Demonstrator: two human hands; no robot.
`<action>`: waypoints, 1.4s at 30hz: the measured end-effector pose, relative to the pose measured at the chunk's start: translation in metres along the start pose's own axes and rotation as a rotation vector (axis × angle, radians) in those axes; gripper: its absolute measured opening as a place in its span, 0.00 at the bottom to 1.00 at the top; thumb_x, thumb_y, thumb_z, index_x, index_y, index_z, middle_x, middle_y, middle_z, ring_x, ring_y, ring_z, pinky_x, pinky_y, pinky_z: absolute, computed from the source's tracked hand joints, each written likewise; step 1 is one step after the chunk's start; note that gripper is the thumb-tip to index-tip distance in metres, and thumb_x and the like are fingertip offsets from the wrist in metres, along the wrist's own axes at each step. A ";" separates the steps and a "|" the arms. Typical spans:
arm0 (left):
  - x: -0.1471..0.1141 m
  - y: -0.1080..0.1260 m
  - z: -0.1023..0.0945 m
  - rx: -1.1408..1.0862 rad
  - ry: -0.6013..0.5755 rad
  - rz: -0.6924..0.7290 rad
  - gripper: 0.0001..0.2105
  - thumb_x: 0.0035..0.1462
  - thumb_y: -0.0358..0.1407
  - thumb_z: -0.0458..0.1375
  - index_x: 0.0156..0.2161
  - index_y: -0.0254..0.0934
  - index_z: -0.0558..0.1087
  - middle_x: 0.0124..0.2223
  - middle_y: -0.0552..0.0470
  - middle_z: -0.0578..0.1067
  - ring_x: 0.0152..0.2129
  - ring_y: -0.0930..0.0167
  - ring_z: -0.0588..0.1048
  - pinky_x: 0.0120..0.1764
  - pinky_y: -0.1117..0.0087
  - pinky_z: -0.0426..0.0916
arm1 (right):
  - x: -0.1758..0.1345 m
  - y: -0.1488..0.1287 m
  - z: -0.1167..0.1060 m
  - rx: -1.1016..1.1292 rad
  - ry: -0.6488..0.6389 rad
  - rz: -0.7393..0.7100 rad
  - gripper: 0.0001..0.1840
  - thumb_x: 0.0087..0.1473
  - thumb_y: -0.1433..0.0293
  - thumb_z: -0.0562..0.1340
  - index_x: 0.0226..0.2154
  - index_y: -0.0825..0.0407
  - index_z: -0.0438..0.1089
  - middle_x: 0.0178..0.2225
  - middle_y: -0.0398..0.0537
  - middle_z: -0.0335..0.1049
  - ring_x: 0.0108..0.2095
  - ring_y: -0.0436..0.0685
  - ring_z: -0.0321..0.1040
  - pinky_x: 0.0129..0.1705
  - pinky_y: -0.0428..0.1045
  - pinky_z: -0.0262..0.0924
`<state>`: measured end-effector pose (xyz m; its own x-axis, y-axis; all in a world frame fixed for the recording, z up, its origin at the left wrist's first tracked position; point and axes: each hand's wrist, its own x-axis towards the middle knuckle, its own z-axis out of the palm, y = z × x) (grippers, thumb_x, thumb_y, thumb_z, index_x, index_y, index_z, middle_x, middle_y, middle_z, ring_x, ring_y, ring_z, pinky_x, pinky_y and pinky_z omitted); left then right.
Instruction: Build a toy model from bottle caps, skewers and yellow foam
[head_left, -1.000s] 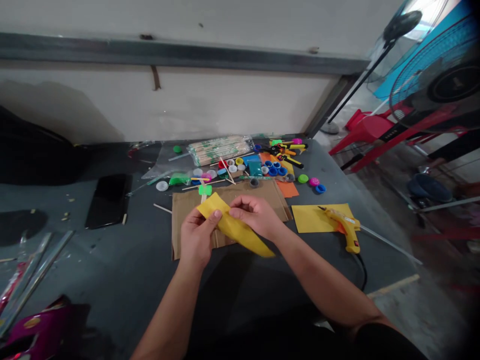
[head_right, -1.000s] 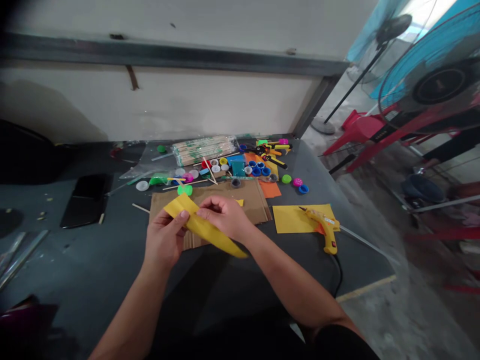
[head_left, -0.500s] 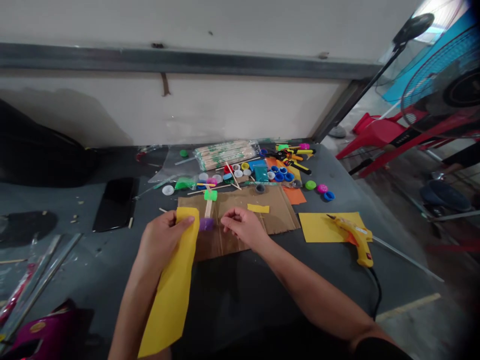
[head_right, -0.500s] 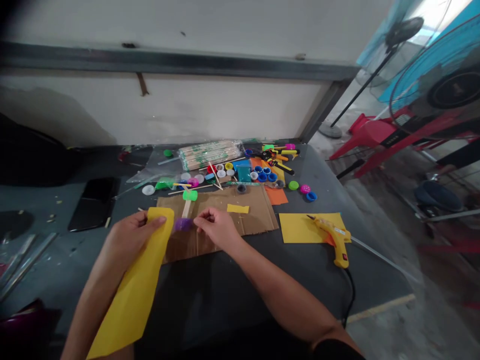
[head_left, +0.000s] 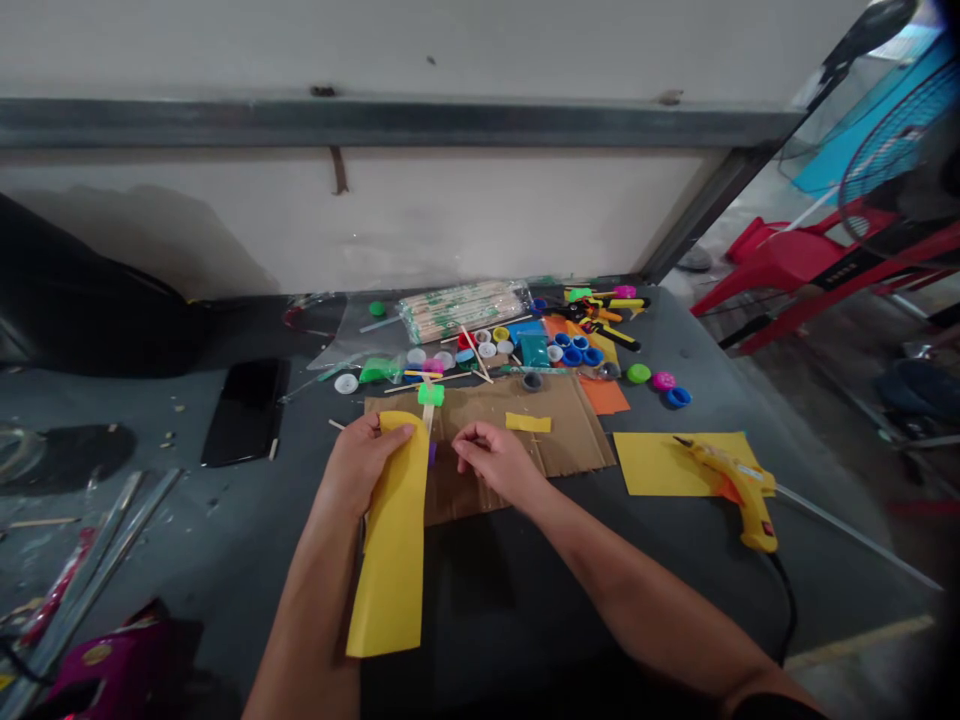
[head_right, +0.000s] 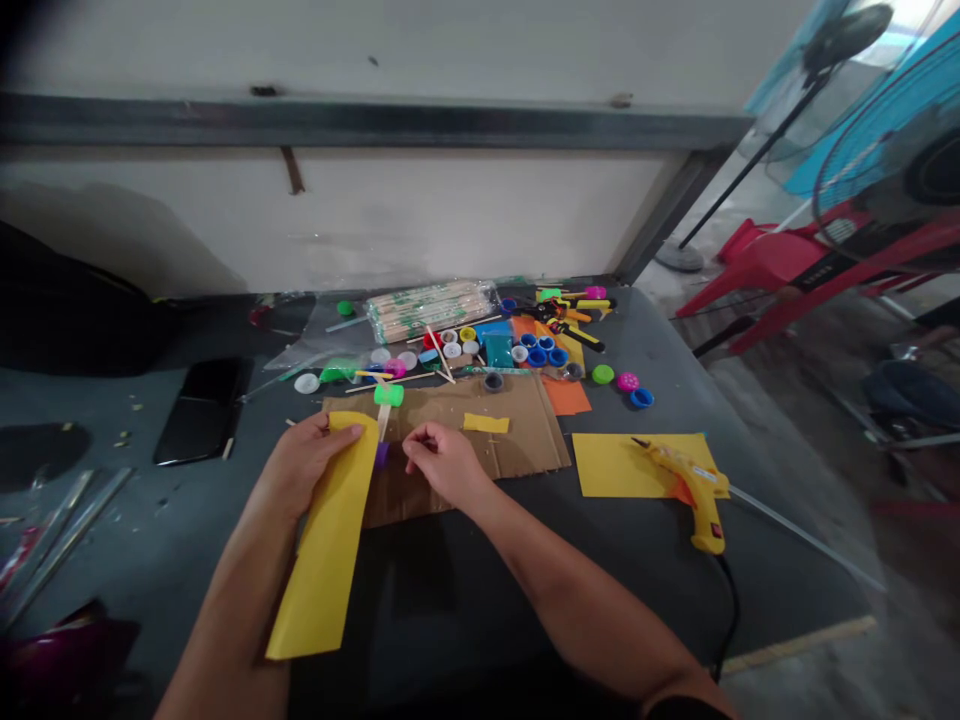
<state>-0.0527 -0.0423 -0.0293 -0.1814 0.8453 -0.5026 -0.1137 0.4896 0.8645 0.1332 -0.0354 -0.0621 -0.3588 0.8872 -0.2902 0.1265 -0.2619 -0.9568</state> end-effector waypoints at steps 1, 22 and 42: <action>0.000 0.000 0.000 -0.015 -0.005 0.013 0.17 0.37 0.39 0.69 0.32 0.36 0.72 0.22 0.55 0.76 0.15 0.71 0.73 0.19 0.73 0.68 | 0.000 0.000 0.000 0.003 -0.001 0.003 0.05 0.53 0.67 0.59 0.30 0.51 0.66 0.21 0.39 0.67 0.18 0.46 0.55 0.20 0.43 0.49; -0.049 -0.004 0.055 0.135 0.098 0.549 0.23 0.46 0.40 0.67 0.47 0.39 0.68 0.39 0.50 0.76 0.35 0.66 0.77 0.35 0.66 0.73 | -0.026 -0.045 -0.027 0.415 0.102 -0.127 0.17 0.38 0.58 0.71 0.24 0.51 0.68 0.16 0.35 0.57 0.15 0.43 0.47 0.16 0.43 0.41; -0.081 0.002 0.069 0.465 0.163 0.574 0.05 0.53 0.38 0.61 0.31 0.41 0.79 0.25 0.59 0.77 0.20 0.76 0.73 0.24 0.79 0.65 | -0.046 -0.066 -0.031 -0.030 0.274 -0.404 0.07 0.46 0.66 0.67 0.25 0.51 0.69 0.25 0.42 0.68 0.28 0.50 0.63 0.32 0.48 0.59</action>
<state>0.0294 -0.0946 0.0137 -0.2341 0.9701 0.0644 0.4597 0.0521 0.8865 0.1698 -0.0471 0.0144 -0.1287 0.9840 0.1231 0.0553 0.1311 -0.9898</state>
